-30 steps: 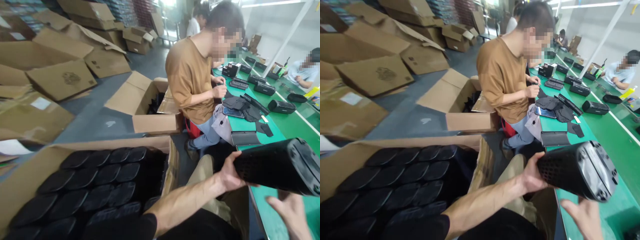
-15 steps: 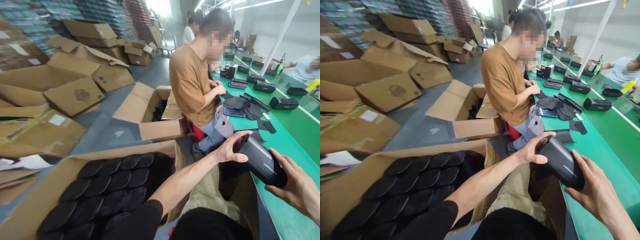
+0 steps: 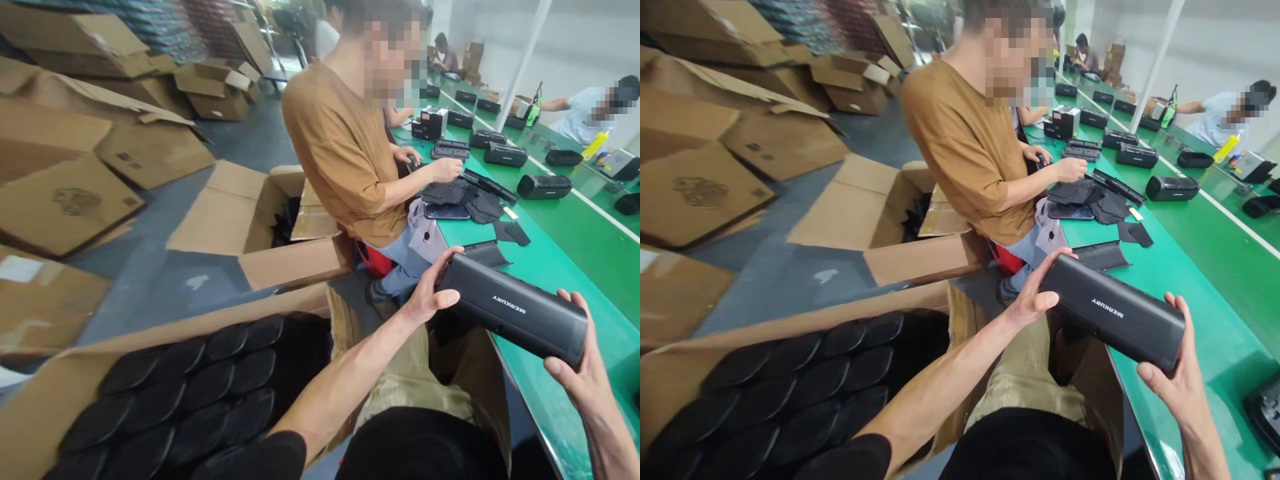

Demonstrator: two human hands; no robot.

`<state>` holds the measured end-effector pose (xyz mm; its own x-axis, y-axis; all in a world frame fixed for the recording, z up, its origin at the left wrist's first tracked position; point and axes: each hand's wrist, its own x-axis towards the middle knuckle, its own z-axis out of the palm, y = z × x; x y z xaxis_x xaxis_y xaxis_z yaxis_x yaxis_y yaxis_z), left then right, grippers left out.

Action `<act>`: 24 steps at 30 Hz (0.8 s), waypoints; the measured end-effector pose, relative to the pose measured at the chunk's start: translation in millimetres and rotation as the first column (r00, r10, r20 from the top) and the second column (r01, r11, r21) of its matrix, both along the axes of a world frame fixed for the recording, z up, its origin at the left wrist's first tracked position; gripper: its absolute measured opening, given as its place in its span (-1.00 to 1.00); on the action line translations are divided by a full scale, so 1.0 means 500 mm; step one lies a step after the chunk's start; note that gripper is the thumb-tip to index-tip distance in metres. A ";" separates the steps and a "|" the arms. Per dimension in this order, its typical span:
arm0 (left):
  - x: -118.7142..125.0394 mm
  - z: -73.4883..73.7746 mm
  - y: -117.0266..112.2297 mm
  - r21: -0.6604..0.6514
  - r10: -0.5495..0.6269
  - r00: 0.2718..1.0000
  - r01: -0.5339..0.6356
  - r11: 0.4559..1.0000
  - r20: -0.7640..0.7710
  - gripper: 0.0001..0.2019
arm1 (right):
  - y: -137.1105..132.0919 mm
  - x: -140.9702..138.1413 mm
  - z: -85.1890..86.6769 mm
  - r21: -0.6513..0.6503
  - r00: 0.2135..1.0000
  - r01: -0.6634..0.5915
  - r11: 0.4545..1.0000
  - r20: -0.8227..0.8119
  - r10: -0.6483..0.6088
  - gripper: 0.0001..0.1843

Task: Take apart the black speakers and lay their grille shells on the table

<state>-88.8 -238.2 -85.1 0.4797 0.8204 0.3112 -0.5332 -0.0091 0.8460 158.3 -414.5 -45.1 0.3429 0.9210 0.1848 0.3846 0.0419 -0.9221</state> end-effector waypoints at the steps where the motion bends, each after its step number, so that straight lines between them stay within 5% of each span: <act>1: -0.001 0.001 -0.002 0.007 -0.001 1.000 0.001 1.000 -0.004 -0.05 | -0.002 -0.003 0.003 0.004 1.000 0.012 1.000 -0.007 -0.012 0.30; 9: 0.003 -0.007 -0.006 0.025 0.038 0.998 -0.037 0.999 -0.059 -0.07 | 0.002 0.002 -0.015 -0.016 0.995 0.056 0.998 -0.085 -0.057 0.22; 18: -0.021 -0.009 0.021 0.153 -0.133 0.988 0.144 0.978 -0.077 0.01 | -0.010 -0.016 0.027 0.016 0.997 0.033 0.999 -0.069 -0.032 0.08; 24: -0.031 0.017 0.026 0.139 -0.173 0.976 0.191 0.972 -0.135 -0.01 | -0.009 -0.018 0.017 0.025 0.993 0.051 0.998 -0.108 -0.048 0.02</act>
